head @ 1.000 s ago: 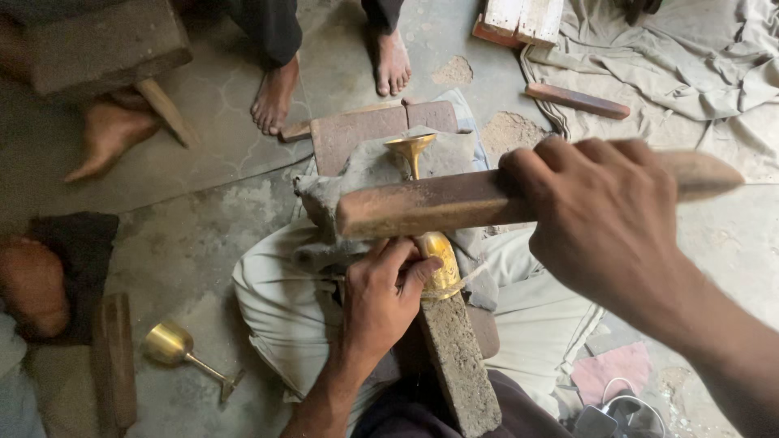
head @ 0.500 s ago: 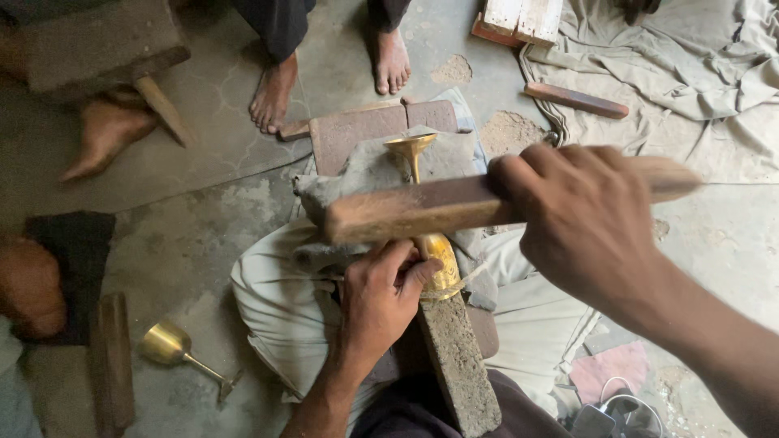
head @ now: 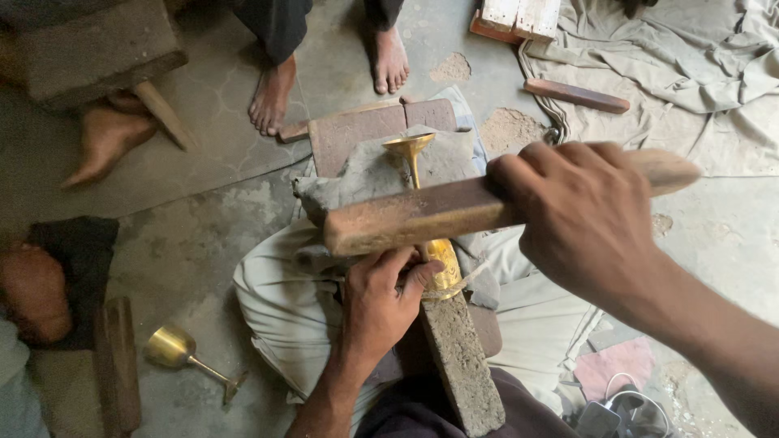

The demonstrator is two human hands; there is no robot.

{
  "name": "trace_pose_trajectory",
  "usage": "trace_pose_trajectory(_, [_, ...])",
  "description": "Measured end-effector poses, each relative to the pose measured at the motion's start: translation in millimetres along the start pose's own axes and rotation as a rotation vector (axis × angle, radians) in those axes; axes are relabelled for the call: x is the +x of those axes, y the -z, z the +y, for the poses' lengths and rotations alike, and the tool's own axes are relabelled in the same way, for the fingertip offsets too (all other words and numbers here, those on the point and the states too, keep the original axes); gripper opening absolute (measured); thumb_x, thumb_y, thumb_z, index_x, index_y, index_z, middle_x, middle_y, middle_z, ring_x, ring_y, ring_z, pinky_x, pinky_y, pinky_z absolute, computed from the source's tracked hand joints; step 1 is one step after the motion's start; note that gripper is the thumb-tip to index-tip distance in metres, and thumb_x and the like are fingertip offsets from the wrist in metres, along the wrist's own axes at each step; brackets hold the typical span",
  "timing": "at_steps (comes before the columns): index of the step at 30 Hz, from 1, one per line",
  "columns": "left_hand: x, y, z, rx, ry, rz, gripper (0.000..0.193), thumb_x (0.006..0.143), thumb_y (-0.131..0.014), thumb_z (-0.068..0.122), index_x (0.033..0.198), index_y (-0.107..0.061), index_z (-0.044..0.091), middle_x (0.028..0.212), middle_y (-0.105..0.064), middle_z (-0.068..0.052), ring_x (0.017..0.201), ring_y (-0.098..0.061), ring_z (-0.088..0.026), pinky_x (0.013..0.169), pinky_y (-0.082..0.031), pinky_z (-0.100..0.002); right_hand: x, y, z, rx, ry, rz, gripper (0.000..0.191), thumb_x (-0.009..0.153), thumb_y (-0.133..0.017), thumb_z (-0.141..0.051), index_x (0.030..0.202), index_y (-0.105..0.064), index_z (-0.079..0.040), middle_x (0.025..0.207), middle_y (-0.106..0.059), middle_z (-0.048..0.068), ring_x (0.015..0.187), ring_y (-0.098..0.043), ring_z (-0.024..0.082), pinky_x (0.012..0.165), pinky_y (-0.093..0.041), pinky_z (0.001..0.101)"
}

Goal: The person sits cross-legged on the floor with a brass goblet resting on a concrete block on their lap. They hold a small punch against the goblet's cup and strike it with a wooden mallet, working around the surface to emboss a decorative pattern, repositioning the punch repeatedly.

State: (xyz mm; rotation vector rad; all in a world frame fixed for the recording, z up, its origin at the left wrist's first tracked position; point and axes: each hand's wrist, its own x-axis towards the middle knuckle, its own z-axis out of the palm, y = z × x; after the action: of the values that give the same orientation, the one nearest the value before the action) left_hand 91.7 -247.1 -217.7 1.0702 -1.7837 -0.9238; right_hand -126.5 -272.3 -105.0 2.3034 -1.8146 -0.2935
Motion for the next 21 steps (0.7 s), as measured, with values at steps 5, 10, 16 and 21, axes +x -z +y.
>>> trace_pose_trajectory(5, [1.7,0.3,-0.8,-0.052,0.015,0.014,0.026,0.094,-0.076,0.022,0.105,-0.065,0.002,0.09,-0.07,-0.01,0.074,-0.073,-0.022,0.059,-0.057,-0.034,-7.4,2.0,2.3,0.347,-0.069,0.088,0.024,0.09,-0.064,0.0,0.111,-0.067,-0.011,0.091,-0.07,0.006,0.067,-0.061,0.02,0.062,-0.049,0.0374])
trace_pose_trajectory(10, [-3.8,0.7,6.0,-0.065,0.03,0.031,0.021,0.094,-0.077,0.019,0.102,-0.065,0.003,0.092,-0.071,-0.007,0.074,-0.073,-0.017,0.061,-0.057,-0.031,-18.1,9.4,6.4,0.032,-0.026,0.22,0.017,0.091,-0.069,-0.01,0.108,-0.07,-0.014,0.089,-0.071,0.004,0.073,-0.064,0.022,0.072,-0.051,0.0404])
trace_pose_trajectory(16, [-14.8,-4.8,13.5,-0.174,0.151,0.067,0.02,0.093,-0.079,0.015,0.101,-0.065,0.002,0.092,-0.073,-0.005,0.078,-0.076,-0.012,0.062,-0.062,-0.026,-27.7,8.1,13.0,0.285,-0.131,0.189,0.037,0.085,-0.067,-0.002,0.121,-0.071,-0.007,0.09,-0.071,0.009,0.068,-0.062,0.023,0.058,-0.046,0.0366])
trace_pose_trajectory(21, [-14.3,-9.6,13.0,-0.182,0.107,0.032,0.021,0.093,-0.077,0.015,0.104,-0.064,0.002,0.094,-0.072,-0.007,0.08,-0.077,-0.014,0.065,-0.064,-0.026,-29.8,5.1,17.8,0.265,-0.103,0.16,0.04,0.087,-0.066,0.003,0.124,-0.071,-0.012,0.087,-0.071,0.006,0.066,-0.062,0.022,0.056,-0.047,0.0383])
